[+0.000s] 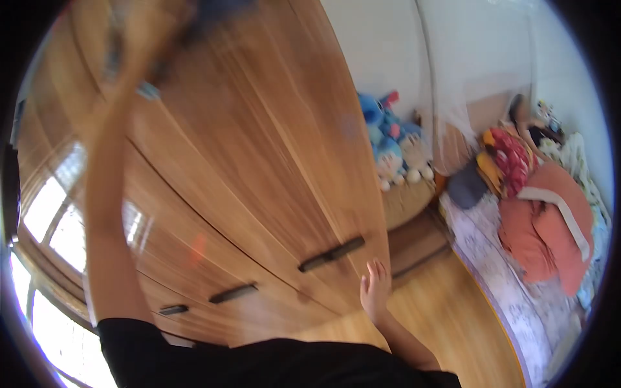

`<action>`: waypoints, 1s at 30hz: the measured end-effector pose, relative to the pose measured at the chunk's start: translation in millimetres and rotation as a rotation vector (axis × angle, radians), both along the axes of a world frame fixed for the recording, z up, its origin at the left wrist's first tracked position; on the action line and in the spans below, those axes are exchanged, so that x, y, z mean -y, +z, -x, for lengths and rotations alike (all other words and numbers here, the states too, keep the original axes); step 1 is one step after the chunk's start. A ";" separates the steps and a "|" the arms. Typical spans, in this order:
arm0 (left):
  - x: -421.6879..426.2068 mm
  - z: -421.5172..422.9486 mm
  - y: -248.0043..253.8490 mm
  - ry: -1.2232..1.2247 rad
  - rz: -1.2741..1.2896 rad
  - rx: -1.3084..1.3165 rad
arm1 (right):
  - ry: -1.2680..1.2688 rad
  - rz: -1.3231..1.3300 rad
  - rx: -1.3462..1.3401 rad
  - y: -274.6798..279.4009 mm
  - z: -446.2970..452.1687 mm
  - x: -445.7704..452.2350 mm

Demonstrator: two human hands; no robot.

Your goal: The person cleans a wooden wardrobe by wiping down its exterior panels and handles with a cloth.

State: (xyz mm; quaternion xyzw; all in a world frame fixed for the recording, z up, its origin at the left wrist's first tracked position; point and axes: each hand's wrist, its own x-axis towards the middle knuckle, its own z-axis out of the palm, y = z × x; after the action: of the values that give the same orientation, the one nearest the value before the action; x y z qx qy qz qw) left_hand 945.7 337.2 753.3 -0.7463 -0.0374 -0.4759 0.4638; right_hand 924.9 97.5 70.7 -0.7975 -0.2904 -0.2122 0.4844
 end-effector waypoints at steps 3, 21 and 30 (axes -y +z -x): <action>-65.7 12.2 66.7 0.037 0.069 0.341 | -0.047 -0.003 -0.102 -20.4 8.2 24.5; 55.0 -97.2 -539.9 -0.483 0.166 -0.980 | -0.068 -0.118 -0.309 -30.5 37.0 55.8; -40.0 42.6 -423.1 -0.152 0.187 -0.759 | -0.384 0.019 -0.397 -97.0 72.2 215.3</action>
State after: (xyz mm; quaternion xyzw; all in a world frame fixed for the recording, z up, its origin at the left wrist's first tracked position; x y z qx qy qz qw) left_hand 903.1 377.2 330.2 -0.9088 0.1489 -0.1938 0.3381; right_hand 852.7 -117.8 -26.3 -0.8684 -0.0353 -0.1370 0.4752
